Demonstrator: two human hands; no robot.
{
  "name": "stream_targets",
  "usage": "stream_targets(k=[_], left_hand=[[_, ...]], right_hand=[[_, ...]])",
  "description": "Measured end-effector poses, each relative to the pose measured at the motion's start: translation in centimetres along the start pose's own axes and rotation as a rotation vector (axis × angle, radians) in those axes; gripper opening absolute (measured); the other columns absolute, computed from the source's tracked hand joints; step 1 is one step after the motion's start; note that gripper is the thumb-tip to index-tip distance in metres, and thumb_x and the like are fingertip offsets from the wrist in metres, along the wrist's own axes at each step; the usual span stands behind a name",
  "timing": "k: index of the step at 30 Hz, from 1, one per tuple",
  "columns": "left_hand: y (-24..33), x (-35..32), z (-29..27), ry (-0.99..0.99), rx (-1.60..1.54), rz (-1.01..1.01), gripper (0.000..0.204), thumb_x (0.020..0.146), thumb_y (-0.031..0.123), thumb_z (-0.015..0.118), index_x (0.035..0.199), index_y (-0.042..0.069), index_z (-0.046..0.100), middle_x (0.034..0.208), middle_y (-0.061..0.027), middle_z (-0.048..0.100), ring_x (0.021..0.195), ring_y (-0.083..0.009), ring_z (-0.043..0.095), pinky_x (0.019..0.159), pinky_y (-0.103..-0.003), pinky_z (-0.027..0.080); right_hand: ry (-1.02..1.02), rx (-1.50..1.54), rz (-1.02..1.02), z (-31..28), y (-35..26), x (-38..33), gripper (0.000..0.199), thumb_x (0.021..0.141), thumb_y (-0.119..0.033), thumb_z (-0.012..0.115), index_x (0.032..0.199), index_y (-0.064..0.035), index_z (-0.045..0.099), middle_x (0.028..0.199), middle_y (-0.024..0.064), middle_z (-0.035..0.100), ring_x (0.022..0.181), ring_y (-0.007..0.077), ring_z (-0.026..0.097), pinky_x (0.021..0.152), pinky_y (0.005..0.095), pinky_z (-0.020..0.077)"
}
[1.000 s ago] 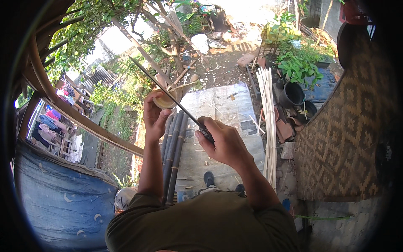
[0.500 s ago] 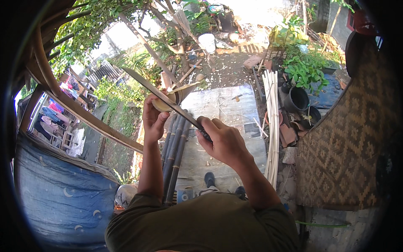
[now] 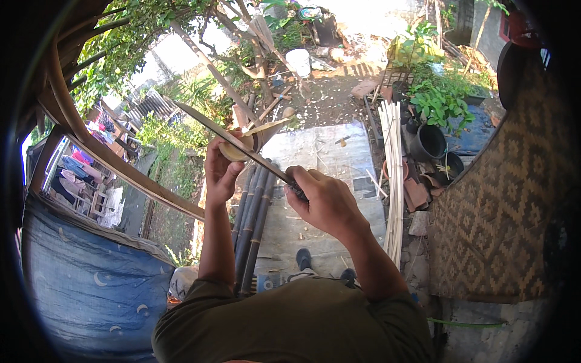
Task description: The person walks into a cluttered yard and picks up a long bamboo pole. Using a knife, they split the pole lengthwise into thin strips, then separate and stack the resulting pieces. The person carries the processed bamboo strips toward a doorway.
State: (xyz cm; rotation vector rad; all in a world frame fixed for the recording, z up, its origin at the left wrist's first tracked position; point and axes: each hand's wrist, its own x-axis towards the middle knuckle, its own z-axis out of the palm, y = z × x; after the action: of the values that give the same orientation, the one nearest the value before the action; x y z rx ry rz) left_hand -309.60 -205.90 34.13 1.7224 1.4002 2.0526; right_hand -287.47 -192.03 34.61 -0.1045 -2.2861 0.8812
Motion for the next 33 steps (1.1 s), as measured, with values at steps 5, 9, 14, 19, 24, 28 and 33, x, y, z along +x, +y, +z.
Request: stream_targets(k=[5, 9, 14, 19, 24, 28, 33], left_hand=[[-0.5, 0.4, 0.5, 0.0, 0.022, -0.01, 0.053, 0.083, 0.007, 0.077, 0.128, 0.003, 0.049, 0.131, -0.0118, 0.051, 0.127, -0.0225, 0.048, 0.109, -0.036, 0.033], [-0.7, 1.1, 0.5, -0.023, 0.043, -0.007, 0.054, 0.079, 0.008, 0.081, 0.124, 0.003, 0.052, 0.128, -0.0107, 0.053, 0.125, -0.0217, 0.049, 0.107, -0.035, 0.034], [-1.3, 2.7, 1.1, -0.101, 0.098, 0.025, 0.052, 0.075, 0.011, 0.085, 0.118, 0.003, 0.056, 0.117, -0.0078, 0.057, 0.115, -0.0191, 0.053, 0.101, -0.033, 0.038], [-2.0, 4.1, 2.3, -0.153, 0.085, -0.001, 0.05, 0.074, 0.012, 0.085, 0.115, 0.003, 0.057, 0.112, -0.0066, 0.057, 0.106, -0.0166, 0.054, 0.095, -0.031, 0.041], [-2.3, 4.7, 3.4, -0.201, 0.102, 0.021, 0.049, 0.076, 0.01, 0.084, 0.115, 0.003, 0.054, 0.11, -0.0059, 0.054, 0.104, -0.0166, 0.053, 0.094, -0.031, 0.04], [-2.3, 4.7, 4.5, -0.182, 0.076, 0.009, 0.047, 0.079, 0.008, 0.081, 0.115, 0.003, 0.052, 0.109, -0.0054, 0.052, 0.106, -0.0165, 0.051, 0.096, -0.03, 0.037], [-2.0, 4.6, 5.2, -0.126, 0.044, -0.019, 0.045, 0.082, 0.007, 0.078, 0.116, 0.003, 0.05, 0.109, -0.0053, 0.051, 0.109, -0.0158, 0.049, 0.098, -0.029, 0.035]], right_hand=[[0.025, 0.001, 0.002, -0.3, 0.2, -0.3, 0.02, 0.091, -0.018, 0.065, 0.104, -0.0068, 0.055, 0.082, 0.0139, 0.066, 0.069, 0.0338, 0.067, 0.06, 0.0445, 0.0517], [0.058, 0.033, 0.004, -0.4, 0.4, -0.5, 0.021, 0.091, -0.018, 0.064, 0.105, -0.0057, 0.055, 0.078, 0.0144, 0.065, 0.067, 0.0347, 0.067, 0.06, 0.044, 0.0512], [0.135, 0.199, 0.097, -0.4, -0.1, -2.2, 0.024, 0.093, -0.016, 0.064, 0.111, -0.003, 0.056, 0.067, 0.0121, 0.061, 0.06, 0.0273, 0.064, 0.057, 0.0377, 0.0489], [0.172, 0.332, 0.197, -0.4, -1.2, -4.2, 0.033, 0.095, -0.014, 0.062, 0.123, 0.0002, 0.051, 0.065, 0.006, 0.055, 0.054, 0.0159, 0.053, 0.054, 0.0321, 0.044], [0.228, 0.323, 0.112, 0.5, -0.9, -5.1, 0.035, 0.095, -0.009, 0.06, 0.125, 0.0045, 0.05, 0.081, 0.0181, 0.062, 0.065, 0.0239, 0.063, 0.062, 0.0357, 0.0493], [0.238, 0.276, 0.131, 0.8, -1.4, -5.1, 0.033, 0.094, -0.008, 0.059, 0.123, 0.0054, 0.05, 0.087, 0.0233, 0.063, 0.072, 0.0328, 0.067, 0.065, 0.0396, 0.0514], [0.281, 0.238, 0.108, 1.7, -1.3, -5.0, 0.032, 0.094, -0.008, 0.059, 0.121, 0.0057, 0.05, 0.093, 0.0273, 0.063, 0.077, 0.0406, 0.066, 0.068, 0.0433, 0.0522]])
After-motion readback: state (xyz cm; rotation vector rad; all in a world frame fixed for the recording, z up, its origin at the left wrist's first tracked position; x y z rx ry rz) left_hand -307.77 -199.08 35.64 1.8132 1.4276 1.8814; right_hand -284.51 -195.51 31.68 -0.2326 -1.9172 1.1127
